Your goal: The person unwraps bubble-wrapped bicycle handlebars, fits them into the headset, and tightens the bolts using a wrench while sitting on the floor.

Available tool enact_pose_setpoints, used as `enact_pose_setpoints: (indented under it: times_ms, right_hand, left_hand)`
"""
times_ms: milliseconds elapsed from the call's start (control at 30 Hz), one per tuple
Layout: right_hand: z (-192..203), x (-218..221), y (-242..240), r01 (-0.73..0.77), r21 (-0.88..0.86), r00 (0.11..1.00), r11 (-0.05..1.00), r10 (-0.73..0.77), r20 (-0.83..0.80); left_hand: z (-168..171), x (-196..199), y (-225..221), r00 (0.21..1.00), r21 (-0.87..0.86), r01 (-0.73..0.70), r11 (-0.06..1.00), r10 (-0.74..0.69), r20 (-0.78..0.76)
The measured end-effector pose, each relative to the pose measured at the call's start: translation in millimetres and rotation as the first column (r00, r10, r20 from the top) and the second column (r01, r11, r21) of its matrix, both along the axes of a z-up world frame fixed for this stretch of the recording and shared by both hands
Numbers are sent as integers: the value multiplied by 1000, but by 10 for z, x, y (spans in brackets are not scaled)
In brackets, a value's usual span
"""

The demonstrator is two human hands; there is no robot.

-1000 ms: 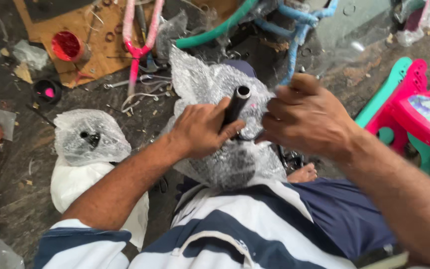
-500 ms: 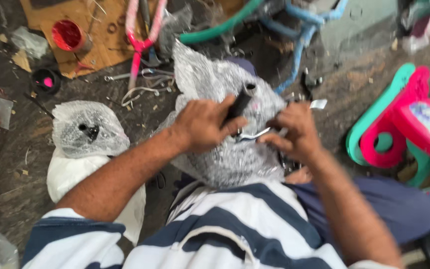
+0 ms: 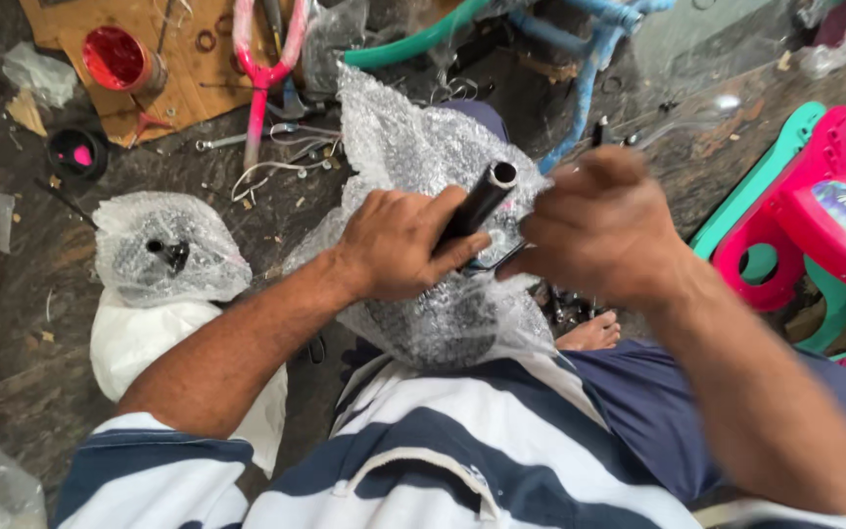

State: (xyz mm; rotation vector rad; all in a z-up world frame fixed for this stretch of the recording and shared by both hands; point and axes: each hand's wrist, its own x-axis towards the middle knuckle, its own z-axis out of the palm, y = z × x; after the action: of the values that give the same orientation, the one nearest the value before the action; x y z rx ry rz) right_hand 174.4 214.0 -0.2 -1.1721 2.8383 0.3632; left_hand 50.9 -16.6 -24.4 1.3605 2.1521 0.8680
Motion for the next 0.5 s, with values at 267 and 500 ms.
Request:
enact_pose_setpoints:
  times_ms: [267, 500]
  right_hand:
    - [-195, 149, 103, 444, -643, 874, 624, -459, 159]
    - [755, -311, -255, 11, -88, 999, 996, -15, -43]
  left_hand:
    - [23, -149, 120, 991, 102, 30, 994, -17, -133]
    - [82, -79, 131, 998, -89, 59, 994, -56, 35]
